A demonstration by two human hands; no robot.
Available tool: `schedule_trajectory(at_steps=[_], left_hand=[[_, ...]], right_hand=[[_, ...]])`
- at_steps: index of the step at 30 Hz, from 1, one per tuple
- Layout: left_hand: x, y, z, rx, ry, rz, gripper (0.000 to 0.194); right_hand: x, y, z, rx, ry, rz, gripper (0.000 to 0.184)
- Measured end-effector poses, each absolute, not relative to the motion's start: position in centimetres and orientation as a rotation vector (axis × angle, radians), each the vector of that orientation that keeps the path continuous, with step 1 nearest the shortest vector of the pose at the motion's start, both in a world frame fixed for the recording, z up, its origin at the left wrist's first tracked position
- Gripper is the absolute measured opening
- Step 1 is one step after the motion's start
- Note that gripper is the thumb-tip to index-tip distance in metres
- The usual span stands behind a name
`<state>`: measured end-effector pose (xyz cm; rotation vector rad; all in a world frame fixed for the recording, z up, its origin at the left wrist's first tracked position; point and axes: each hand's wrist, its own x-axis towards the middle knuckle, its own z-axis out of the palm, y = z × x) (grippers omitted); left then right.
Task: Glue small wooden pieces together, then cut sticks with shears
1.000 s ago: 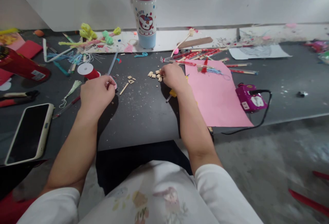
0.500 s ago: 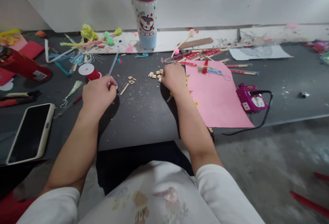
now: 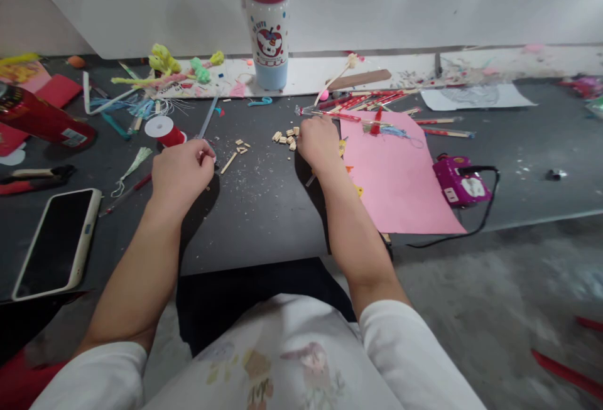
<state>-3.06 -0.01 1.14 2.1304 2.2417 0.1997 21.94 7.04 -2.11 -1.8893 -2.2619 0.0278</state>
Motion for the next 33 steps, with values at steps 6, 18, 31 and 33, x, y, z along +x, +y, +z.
schedule_trajectory(at_steps=[6,18,31,33], left_hand=[[-2.8,0.1,1.2,2.106,2.233,0.193,0.027],[-2.1,-0.1,0.9,2.188,2.135,0.162,0.028],[-1.5,-0.3,0.4,2.254,1.994,0.138,0.029],[-1.5,-0.3,0.3,2.267,1.976,0.141,0.029]], right_hand=[[21.2,5.9,-0.2,-1.734,-2.224,0.124,0.029],[18.0,4.7,-1.4,-1.094,-2.545,0.691,0.009],[18.6,5.0,-1.4,-1.192,-2.497,0.548,0.024],[18.5,4.9,-1.4,-1.177,-2.516,0.536,0.021]])
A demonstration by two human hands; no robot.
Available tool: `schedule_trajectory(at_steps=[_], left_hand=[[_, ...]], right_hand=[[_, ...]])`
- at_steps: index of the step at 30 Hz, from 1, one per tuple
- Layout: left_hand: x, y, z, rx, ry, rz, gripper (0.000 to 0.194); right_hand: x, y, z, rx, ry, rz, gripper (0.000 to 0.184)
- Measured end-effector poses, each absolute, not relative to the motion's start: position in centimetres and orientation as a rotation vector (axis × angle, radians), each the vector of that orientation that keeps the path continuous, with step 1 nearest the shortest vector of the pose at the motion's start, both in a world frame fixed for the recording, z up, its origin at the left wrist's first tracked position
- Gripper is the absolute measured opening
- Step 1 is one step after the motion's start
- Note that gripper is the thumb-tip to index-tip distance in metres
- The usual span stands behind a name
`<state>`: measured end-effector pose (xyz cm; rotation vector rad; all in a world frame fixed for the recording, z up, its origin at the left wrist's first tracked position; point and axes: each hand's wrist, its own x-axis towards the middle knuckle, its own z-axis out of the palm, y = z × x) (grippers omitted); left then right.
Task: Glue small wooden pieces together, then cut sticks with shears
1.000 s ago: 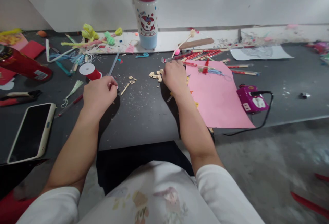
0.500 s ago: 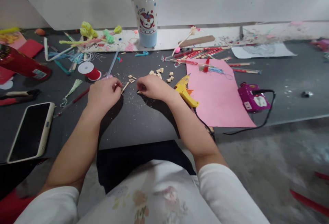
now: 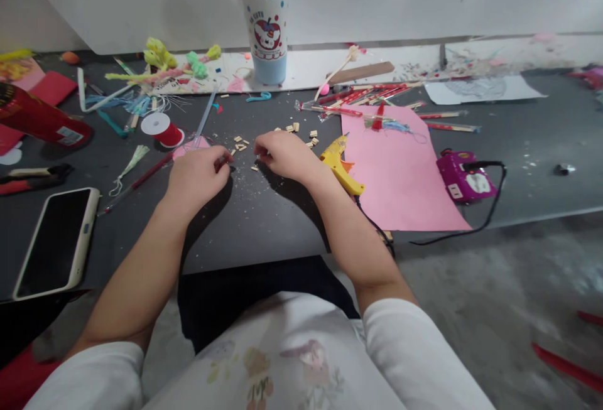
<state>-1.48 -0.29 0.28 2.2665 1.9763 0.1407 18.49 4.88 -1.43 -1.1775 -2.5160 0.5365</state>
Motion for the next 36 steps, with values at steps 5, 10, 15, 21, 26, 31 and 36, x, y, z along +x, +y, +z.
schedule_trajectory(at_steps=[5,10,15,21,26,31,36], left_hand=[[-1.5,-0.3,0.2,2.276,1.966,0.164,0.028],[-1.6,-0.4,0.2,2.285,1.955,0.178,0.028],[-1.6,-0.4,0.1,2.297,1.942,0.211,0.027],[-1.5,-0.4,-0.1,2.299,1.838,0.414,0.027],[-1.3,-0.6,-0.3,2.325,1.744,0.572,0.026],[-1.2,-0.6,-0.6,2.375,1.752,0.618,0.022],[-1.3,-0.6,-0.8,2.385,1.752,0.621,0.019]], right_hand=[[17.8,4.5,-1.5,-1.103,-2.641,0.523,0.008],[17.4,4.3,-1.9,-1.095,-2.663,0.495,0.009],[17.3,4.2,-2.2,-1.083,-2.681,0.436,0.011],[17.6,4.6,-2.0,-0.942,-2.549,0.507,0.009],[17.9,4.7,-2.0,-0.847,-2.436,0.524,0.012],[17.9,4.6,-2.0,-0.796,-2.404,0.543,0.013],[17.9,4.5,-2.1,-0.775,-2.387,0.578,0.012]])
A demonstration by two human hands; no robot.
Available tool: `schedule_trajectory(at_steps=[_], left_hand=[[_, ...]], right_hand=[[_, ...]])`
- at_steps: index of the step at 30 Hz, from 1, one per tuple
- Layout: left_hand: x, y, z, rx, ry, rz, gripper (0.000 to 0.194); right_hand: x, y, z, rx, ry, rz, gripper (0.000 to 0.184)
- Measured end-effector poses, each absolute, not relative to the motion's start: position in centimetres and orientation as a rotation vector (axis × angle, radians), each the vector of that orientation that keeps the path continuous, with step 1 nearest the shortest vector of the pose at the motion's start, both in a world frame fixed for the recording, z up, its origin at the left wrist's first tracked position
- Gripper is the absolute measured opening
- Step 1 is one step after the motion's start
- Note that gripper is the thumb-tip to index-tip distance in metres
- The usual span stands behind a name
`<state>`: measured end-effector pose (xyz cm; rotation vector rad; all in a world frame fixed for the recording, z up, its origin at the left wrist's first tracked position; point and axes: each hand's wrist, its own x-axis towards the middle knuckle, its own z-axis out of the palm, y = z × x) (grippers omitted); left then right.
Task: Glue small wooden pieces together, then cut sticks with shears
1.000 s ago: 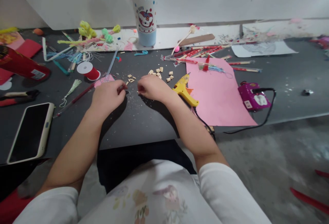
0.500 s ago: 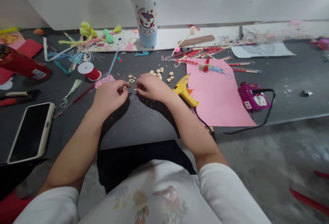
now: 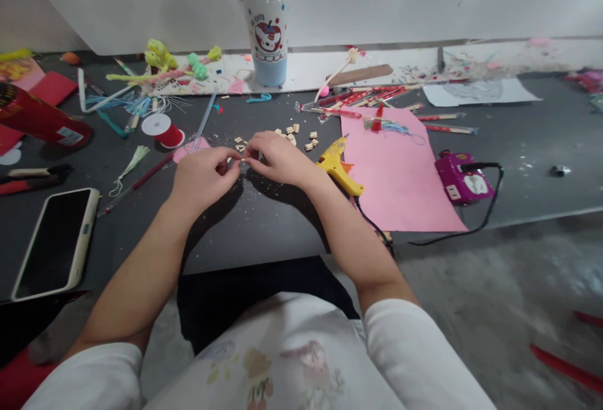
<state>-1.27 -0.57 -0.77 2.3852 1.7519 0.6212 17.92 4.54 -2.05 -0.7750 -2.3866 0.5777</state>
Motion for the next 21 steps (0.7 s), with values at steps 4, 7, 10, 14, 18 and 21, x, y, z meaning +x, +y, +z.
schedule_trajectory(at_steps=[4,7,10,14,18,21], left_hand=[[-1.21,-0.61,-0.74,2.379,1.765,0.627,0.017],[-1.09,-0.66,-0.74,2.370,1.793,0.629,0.013],[-1.02,-0.66,-0.80,2.379,1.809,0.639,0.010],[-1.10,-0.65,-0.91,2.405,1.797,0.687,0.009],[-1.21,-0.65,-0.94,2.420,1.772,0.705,0.009],[-1.28,-0.62,-0.83,2.436,1.776,0.690,0.009]], right_hand=[[17.86,4.50,-2.06,-0.775,-2.378,0.610,0.011],[17.75,4.44,-2.07,-0.775,-2.374,0.622,0.010],[17.67,4.37,-2.12,-0.766,-2.374,0.638,0.010],[17.58,4.37,-2.28,-0.751,-2.357,0.664,0.012],[17.52,4.46,-2.51,-0.726,-2.334,0.700,0.012],[17.54,4.52,-2.58,-0.713,-2.322,0.727,0.011]])
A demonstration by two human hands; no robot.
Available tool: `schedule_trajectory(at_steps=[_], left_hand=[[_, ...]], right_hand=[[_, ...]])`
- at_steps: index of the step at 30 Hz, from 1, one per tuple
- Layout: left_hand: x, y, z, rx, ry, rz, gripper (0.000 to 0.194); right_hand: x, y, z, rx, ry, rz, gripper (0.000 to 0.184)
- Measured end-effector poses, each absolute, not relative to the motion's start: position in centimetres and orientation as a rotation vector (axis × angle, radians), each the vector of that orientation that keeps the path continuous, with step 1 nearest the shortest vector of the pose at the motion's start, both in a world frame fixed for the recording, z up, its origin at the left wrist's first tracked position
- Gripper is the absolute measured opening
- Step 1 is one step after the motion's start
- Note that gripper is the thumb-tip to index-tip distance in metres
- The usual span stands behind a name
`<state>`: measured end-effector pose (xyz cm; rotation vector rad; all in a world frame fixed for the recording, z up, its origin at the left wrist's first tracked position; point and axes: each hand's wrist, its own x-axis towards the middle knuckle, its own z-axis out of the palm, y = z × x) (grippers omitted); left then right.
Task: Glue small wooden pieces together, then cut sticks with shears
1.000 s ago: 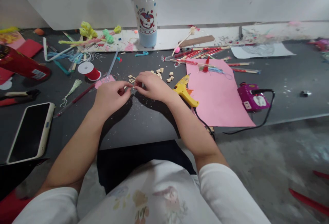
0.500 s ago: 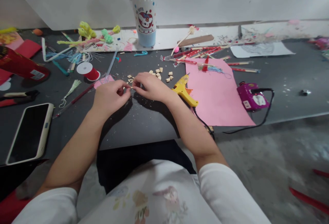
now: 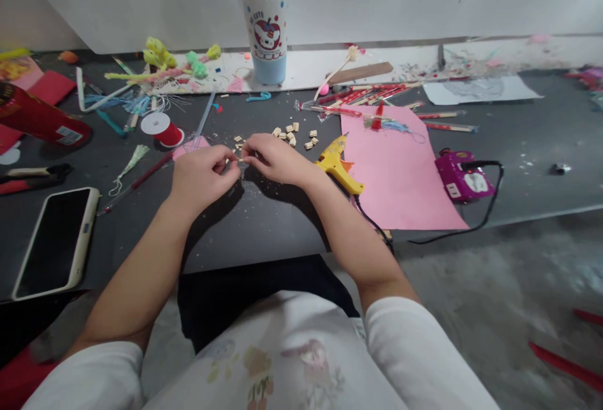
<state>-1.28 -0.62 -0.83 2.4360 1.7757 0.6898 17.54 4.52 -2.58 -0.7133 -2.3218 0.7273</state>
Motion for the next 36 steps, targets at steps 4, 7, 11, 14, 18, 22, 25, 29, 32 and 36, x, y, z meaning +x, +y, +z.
schedule_trajectory(at_steps=[4,7,11,14,18,22,25,29,32,36], left_hand=[[-1.37,-0.58,-0.56,2.420,1.810,0.650,0.011],[-1.38,-0.61,-0.50,2.411,1.795,0.623,0.015],[-1.35,-0.67,-0.61,2.429,1.758,0.633,0.019],[-1.33,-0.73,-0.60,2.423,1.770,0.641,0.018],[-1.29,-0.82,-0.49,2.418,1.771,0.652,0.015],[-1.27,-0.84,-0.53,2.429,1.762,0.651,0.014],[-1.26,-0.82,-0.63,2.448,1.757,0.675,0.012],[-1.21,-0.86,-0.82,2.462,1.785,0.668,0.011],[-1.16,-0.94,-1.05,2.502,1.822,0.670,0.012],[-1.18,-0.99,-1.17,2.530,1.875,0.682,0.012]], right_hand=[[17.63,4.53,-2.46,-0.725,-2.294,0.758,0.012],[17.70,4.51,-2.30,-0.750,-2.292,0.770,0.013],[17.70,4.51,-2.19,-0.784,-2.304,0.765,0.012],[17.67,4.55,-2.21,-0.800,-2.307,0.760,0.012],[17.63,4.61,-2.27,-0.807,-2.319,0.753,0.012],[17.60,4.58,-2.26,-0.815,-2.323,0.750,0.011],[17.59,4.51,-2.20,-0.825,-2.322,0.756,0.011],[17.52,4.40,-2.14,-0.828,-2.313,0.762,0.010],[17.40,4.31,-2.15,-0.815,-2.307,0.770,0.011],[17.22,4.22,-2.21,-0.795,-2.297,0.801,0.010]])
